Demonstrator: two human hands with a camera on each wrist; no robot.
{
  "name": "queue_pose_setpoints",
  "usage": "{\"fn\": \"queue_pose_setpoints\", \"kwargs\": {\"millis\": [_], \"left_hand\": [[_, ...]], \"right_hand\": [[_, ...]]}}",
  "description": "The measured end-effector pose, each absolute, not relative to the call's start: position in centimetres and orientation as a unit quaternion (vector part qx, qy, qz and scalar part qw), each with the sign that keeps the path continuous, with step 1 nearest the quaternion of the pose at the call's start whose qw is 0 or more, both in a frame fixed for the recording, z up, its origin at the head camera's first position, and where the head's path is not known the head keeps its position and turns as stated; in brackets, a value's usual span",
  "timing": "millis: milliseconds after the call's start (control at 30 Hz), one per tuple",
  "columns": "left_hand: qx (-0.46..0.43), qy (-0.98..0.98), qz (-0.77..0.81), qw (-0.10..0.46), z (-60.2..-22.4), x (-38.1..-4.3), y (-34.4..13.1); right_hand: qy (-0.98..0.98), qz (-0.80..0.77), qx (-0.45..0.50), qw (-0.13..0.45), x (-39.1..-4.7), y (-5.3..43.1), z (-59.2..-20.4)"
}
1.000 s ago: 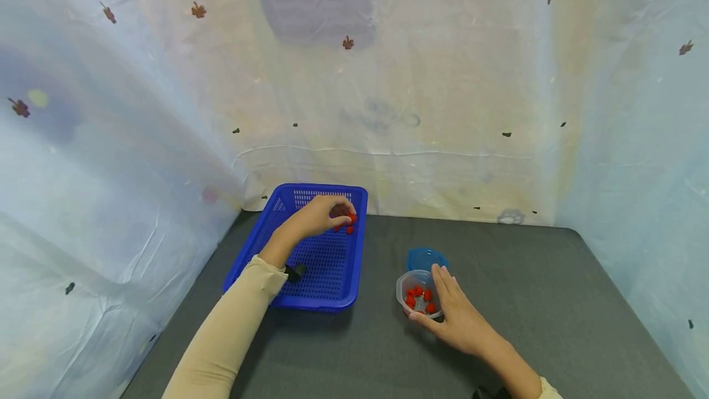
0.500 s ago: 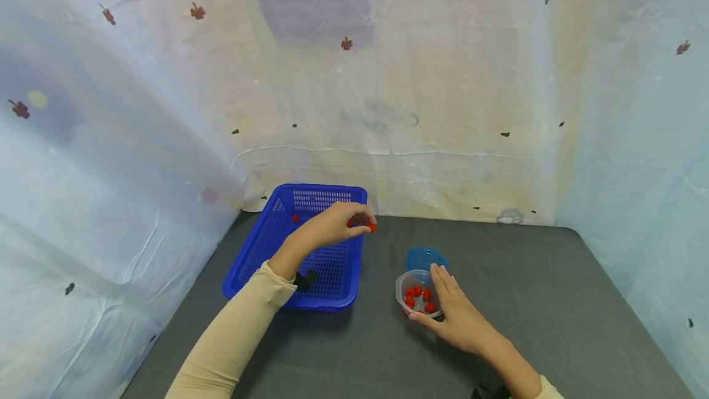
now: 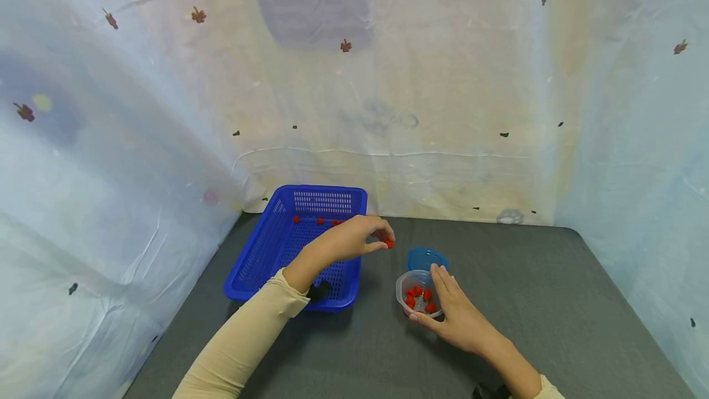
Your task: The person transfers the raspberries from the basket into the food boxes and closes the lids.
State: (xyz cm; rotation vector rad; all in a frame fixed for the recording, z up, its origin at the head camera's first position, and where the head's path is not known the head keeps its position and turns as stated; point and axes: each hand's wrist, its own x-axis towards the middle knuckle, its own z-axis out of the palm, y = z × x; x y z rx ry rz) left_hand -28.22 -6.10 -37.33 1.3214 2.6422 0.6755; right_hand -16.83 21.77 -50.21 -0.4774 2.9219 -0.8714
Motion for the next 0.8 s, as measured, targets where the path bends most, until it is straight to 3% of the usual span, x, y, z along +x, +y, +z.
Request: {"fn": "queue_pose_setpoints", "kwargs": {"millis": [800], "left_hand": [[0.498, 0.842, 0.197, 0.071, -38.0, -25.2, -2.0]], "right_hand": [[0.942, -0.292, -0.162, 0.033, -16.9, 21.8, -50.3]]}}
